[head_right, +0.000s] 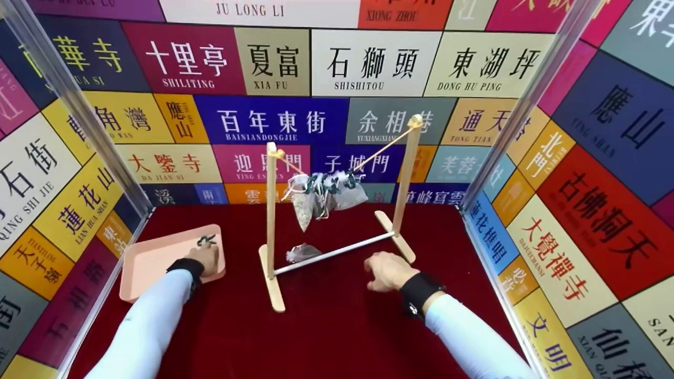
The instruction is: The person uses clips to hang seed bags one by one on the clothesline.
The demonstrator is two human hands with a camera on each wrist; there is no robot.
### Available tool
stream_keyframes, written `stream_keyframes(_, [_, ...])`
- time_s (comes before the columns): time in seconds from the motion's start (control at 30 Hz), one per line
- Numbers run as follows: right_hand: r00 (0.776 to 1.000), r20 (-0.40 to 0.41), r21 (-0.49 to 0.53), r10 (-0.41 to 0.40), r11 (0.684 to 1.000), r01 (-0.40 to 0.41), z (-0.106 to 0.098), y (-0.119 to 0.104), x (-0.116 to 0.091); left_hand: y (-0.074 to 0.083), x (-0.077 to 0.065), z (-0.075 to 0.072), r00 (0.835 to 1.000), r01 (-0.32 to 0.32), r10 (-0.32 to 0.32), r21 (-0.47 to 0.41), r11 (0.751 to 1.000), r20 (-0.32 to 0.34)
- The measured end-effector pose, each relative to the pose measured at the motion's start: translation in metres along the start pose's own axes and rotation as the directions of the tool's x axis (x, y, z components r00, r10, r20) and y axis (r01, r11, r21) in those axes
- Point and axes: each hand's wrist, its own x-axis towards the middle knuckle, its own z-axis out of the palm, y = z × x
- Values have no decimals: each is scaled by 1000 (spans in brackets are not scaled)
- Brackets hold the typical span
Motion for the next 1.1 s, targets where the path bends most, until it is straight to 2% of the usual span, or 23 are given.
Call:
stream_keyframes(0.07, [1000,-19,0,-15,1000,15,0,-2,0,-7,7,10,999,2,-3,-24,1000,-52])
stream_keyframes(0.13, [999,-39,7,-27,1000,27,-1,-3,1,-14,14,15,998,8,-11,-52,999,-61])
stream_keyframes(0.2, [998,-49,14,-38,999,39,-2,-3,1,-16,12,14,998,35,-39,-72,997,-56])
stream_keyframes(0.3, [997,-55,23,-48,999,49,-5,-2,2,-6,-4,-4,995,94,-96,-45,995,-34])
stream_keyframes(0.37, [998,-50,29,-47,998,48,-6,1,2,5,-22,-19,989,134,-135,-21,991,-66])
stream_keyframes(0.43, [996,-66,34,-63,997,66,-7,3,2,12,-35,-29,986,152,-153,-9,988,-69])
stream_keyframes(0.47, [995,-71,35,-70,997,72,-8,3,3,11,-39,-29,985,153,-153,-3,988,-79])
stream_keyframes(0.5, [995,-74,37,-73,996,76,-7,3,3,5,-38,-23,983,146,-144,9,989,-113])
stream_keyframes(0.63, [993,-78,61,-84,994,89,-4,2,7,-3,-37,-18,981,147,-151,-45,988,-121])
stream_keyframes(0.7, [995,-63,75,-82,993,86,-1,1,8,-2,-39,-20,979,156,-165,-80,985,-120])
stream_keyframes(0.73, [995,-56,81,-84,993,88,0,1,8,3,-43,-27,979,172,-182,-107,979,-91])
stream_keyframes(0.77, [995,-48,90,-84,992,88,1,1,8,4,-45,-28,979,177,-187,-117,977,-83])
stream_keyframes(0.8, [996,-38,96,-84,992,87,2,0,8,-1,-43,-23,978,173,-185,-119,978,-99])
stream_keyframes(0.9, [996,-20,113,-87,990,89,4,-2,8,-2,-47,-23,975,179,-193,-124,976,-107])
stream_keyframes(1.0, [997,-9,130,-71,989,72,7,-5,7,-3,-51,-22,975,156,-173,-125,980,-141])
stream_keyframes(1.03, [997,-4,133,-72,989,72,8,-6,7,3,-55,-27,976,156,-173,-134,979,-132])
stream_keyframes(1.1, [997,14,143,-73,987,70,12,-8,7,4,-58,-27,974,128,-154,-154,980,-168])
